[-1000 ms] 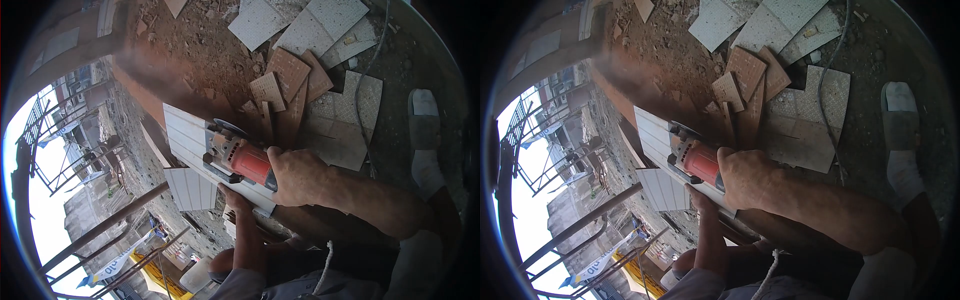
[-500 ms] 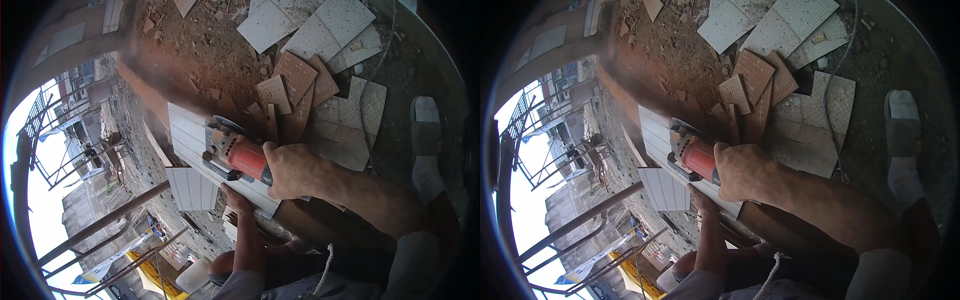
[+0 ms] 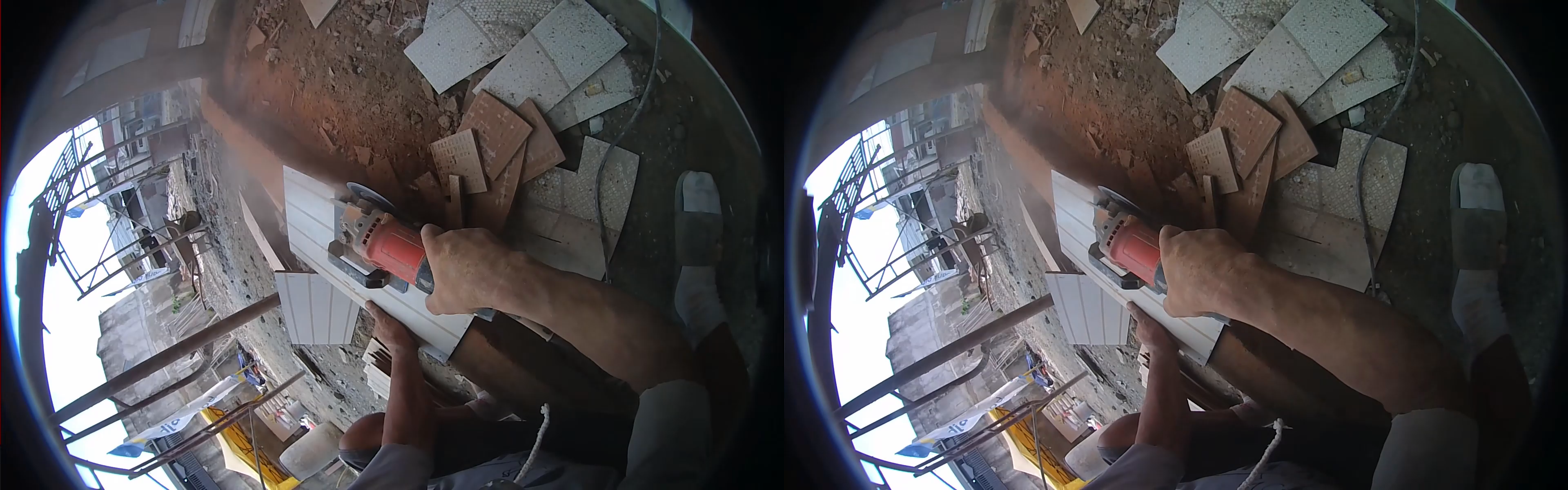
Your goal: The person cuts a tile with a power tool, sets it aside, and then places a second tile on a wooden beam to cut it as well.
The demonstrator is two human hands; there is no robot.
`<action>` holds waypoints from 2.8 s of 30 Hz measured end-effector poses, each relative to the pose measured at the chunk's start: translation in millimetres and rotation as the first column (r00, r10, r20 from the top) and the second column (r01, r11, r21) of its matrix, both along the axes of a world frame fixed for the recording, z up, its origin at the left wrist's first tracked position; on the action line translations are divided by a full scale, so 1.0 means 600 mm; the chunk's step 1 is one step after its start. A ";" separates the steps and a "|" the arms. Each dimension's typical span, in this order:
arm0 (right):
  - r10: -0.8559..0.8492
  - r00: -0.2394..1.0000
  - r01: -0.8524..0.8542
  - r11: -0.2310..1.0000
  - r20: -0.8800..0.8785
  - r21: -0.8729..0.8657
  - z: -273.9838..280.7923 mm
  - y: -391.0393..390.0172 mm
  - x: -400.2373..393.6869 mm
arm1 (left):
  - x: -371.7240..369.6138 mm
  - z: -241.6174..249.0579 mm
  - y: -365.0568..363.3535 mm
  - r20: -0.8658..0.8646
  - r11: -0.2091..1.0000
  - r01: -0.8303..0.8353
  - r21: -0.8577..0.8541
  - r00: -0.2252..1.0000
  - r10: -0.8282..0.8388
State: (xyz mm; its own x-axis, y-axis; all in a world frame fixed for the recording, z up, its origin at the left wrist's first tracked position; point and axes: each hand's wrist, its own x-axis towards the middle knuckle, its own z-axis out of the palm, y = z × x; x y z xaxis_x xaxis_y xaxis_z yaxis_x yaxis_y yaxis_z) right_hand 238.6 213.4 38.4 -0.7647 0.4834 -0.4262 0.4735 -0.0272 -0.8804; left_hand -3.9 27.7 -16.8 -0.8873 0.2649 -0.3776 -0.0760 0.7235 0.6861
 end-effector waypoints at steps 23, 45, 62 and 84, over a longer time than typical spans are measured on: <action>0.000 0.999 0.000 1.000 0.038 0.014 0.012 0.079 -0.108 | -0.008 -0.006 -0.002 -0.091 1.000 -0.002 -0.020 0.996 0.000; 0.012 0.998 -0.015 0.998 0.054 0.059 0.015 0.102 -0.150 | -0.020 -0.010 -0.013 -0.017 1.000 -0.023 -0.020 1.000 0.023; -0.035 0.999 0.035 0.999 0.037 -0.016 0.007 0.028 -0.067 | -0.016 -0.015 -0.007 -0.029 0.995 -0.093 0.026 0.995 0.093; -0.085 0.996 0.086 0.995 0.011 -0.060 -0.003 -0.024 -0.019 | 0.003 0.005 0.008 0.008 0.998 -0.064 -0.008 0.998 0.064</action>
State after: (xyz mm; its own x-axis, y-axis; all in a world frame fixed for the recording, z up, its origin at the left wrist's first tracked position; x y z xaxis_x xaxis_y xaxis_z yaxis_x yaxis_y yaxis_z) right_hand 227.2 198.8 36.9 -0.7181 0.5200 -0.4625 0.4741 -0.1208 -0.8721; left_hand -2.0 32.6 -13.8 -0.8993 0.2046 -0.3866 -0.1278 0.7224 0.6796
